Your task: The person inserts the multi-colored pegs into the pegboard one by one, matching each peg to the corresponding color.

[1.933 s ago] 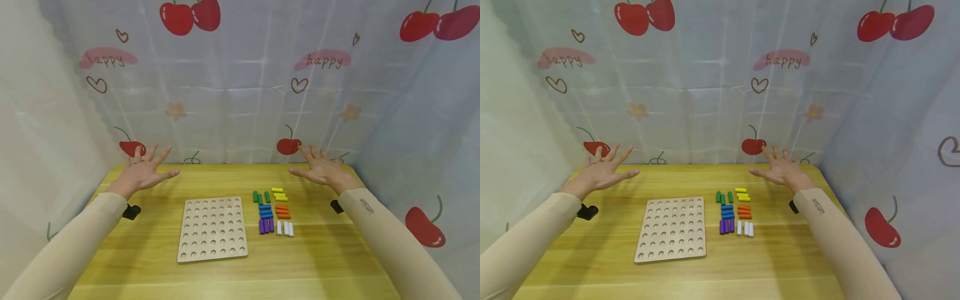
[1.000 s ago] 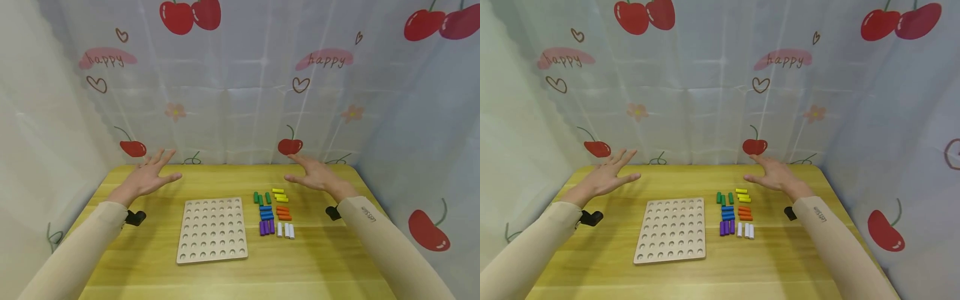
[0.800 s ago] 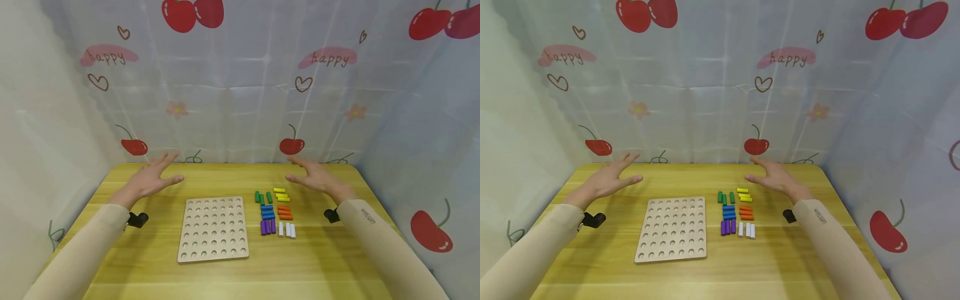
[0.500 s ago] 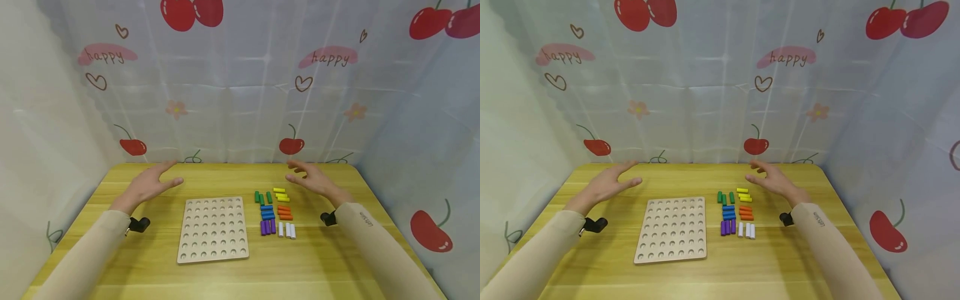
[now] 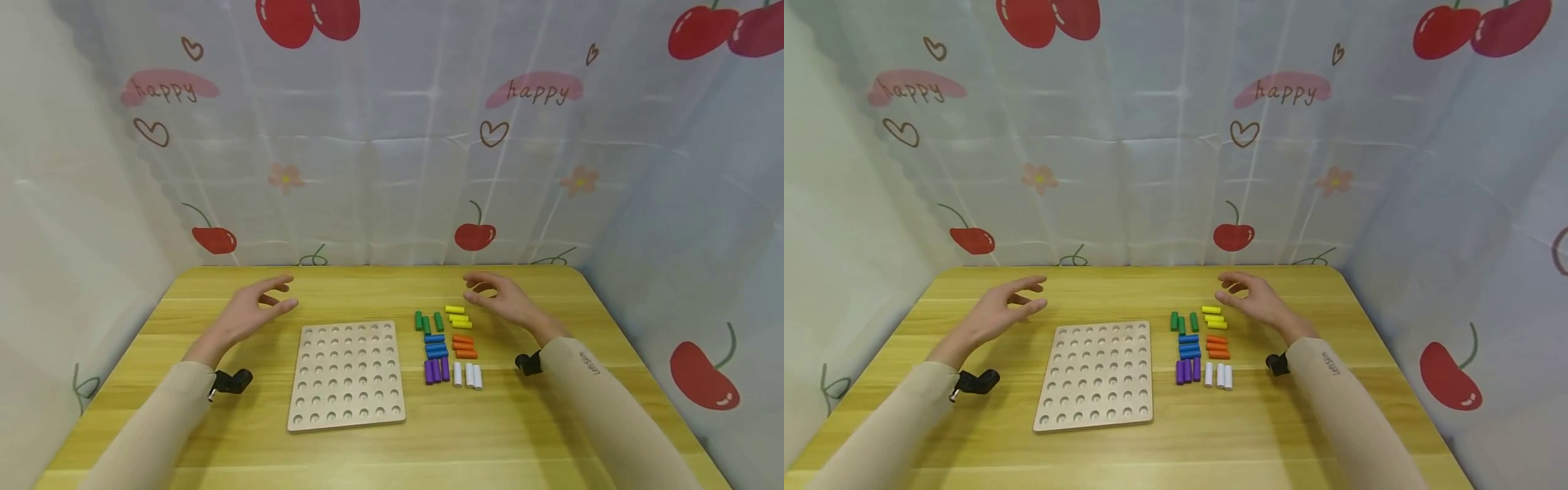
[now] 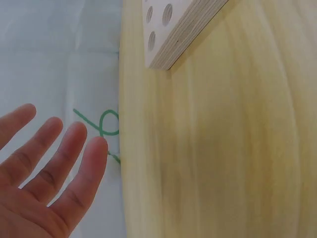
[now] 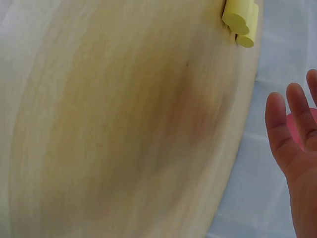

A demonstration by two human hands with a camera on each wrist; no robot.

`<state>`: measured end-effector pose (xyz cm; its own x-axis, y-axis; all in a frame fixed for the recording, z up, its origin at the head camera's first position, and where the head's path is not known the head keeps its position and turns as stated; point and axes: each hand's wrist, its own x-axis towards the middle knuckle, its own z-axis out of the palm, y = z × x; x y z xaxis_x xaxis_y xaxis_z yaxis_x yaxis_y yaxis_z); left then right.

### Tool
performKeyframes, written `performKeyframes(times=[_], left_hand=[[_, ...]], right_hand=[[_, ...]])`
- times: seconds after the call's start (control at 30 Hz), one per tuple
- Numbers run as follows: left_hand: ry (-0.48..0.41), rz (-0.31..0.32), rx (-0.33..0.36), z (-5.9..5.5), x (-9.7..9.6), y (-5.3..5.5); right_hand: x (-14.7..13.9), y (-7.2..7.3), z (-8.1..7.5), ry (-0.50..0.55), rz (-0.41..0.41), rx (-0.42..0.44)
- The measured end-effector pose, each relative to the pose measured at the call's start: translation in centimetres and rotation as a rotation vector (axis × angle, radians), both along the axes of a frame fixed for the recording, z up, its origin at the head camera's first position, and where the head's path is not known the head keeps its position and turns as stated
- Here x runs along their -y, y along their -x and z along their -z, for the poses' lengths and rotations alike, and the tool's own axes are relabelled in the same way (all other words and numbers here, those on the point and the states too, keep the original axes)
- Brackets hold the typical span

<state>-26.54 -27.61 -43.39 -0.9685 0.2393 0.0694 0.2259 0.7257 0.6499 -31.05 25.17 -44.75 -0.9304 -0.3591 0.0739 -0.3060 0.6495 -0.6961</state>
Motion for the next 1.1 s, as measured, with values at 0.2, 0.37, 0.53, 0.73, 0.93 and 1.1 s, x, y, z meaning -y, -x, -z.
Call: performKeyframes(times=[0.2,0.37,0.53,0.73,0.93,1.1], left_hand=[[-0.131,-0.033,0.084,1.5,-0.7,-0.6],[-0.176,-0.060,0.114,2.8,-0.9,-1.2],[-0.186,-0.081,0.133,3.5,-1.1,-1.7],[-0.229,-0.089,0.165,4.3,-1.3,-2.0],[-0.249,-0.094,0.174,4.9,-1.4,-2.0],[-0.241,-0.105,0.176,5.0,-1.5,-1.9]], right_hand=[[0.0,0.4,1.0,0.052,0.009,0.016],[-0.1,0.8,2.2,0.149,-0.002,0.059],[0.0,0.7,3.1,0.190,-0.004,0.086],[0.2,0.7,3.7,0.184,0.015,0.065],[0.3,0.9,4.4,0.158,0.064,0.053],[0.3,1.0,5.0,0.106,0.095,0.022]])
